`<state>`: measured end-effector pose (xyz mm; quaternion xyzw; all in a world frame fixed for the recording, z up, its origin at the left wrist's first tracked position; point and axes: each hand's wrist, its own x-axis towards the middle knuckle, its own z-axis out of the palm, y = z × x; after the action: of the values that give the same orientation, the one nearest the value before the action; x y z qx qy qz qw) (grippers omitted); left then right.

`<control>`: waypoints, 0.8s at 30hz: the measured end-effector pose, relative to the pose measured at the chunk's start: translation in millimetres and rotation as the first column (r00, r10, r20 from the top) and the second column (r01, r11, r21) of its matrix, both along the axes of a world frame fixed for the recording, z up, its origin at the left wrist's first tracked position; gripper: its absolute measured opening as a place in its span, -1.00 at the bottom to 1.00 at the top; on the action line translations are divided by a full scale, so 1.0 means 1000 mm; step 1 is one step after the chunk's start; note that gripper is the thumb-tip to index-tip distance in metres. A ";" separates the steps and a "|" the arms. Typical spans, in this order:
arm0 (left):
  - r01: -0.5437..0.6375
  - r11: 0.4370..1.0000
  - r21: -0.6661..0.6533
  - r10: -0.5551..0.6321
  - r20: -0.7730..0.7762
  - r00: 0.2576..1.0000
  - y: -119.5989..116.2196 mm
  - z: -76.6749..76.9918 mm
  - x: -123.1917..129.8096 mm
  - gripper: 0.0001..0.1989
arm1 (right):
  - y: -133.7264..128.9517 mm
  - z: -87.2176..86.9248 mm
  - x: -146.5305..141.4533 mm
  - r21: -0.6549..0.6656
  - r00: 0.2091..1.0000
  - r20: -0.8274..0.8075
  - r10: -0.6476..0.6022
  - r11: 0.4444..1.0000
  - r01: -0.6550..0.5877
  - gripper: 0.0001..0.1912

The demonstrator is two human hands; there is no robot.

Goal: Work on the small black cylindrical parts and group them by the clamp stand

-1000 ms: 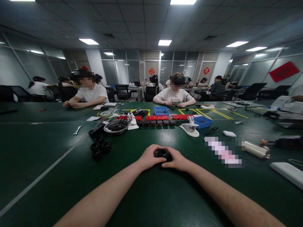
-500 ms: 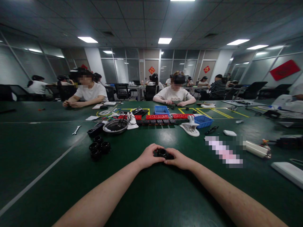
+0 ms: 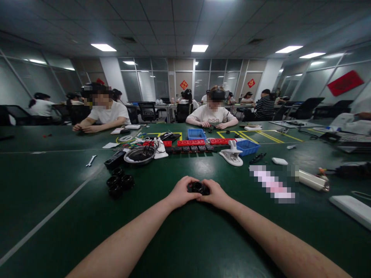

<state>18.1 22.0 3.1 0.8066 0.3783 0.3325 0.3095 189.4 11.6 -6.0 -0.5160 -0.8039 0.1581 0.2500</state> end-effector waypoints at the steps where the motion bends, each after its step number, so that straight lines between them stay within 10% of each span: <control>1: -0.017 1.000 -0.002 0.017 0.006 1.000 -0.001 0.000 0.001 -0.61 | -0.001 0.000 -0.002 0.020 0.999 0.026 -0.033 0.999 0.032 -0.61; 11: -0.103 0.994 -0.048 0.103 -0.001 0.995 -0.001 0.000 0.005 -0.61 | -0.003 -0.004 -0.009 0.101 0.975 0.153 -0.159 0.984 0.145 -0.57; 16: 0.004 0.999 -0.032 -0.004 -0.004 1.000 0.000 0.004 0.001 -0.63 | 0.000 0.002 0.000 -0.021 0.992 -0.018 0.123 0.992 -0.123 -0.40; 24: 0.048 0.998 -0.027 -0.048 -0.029 0.998 -0.004 0.005 -0.001 -0.53 | 0.005 0.016 0.012 -0.206 0.910 -0.199 0.363 0.893 -0.401 -0.64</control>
<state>17.2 18.3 7.6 0.8161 0.3677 0.3079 0.3225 201.8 16.8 10.3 -0.3602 -0.8425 0.3408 0.2108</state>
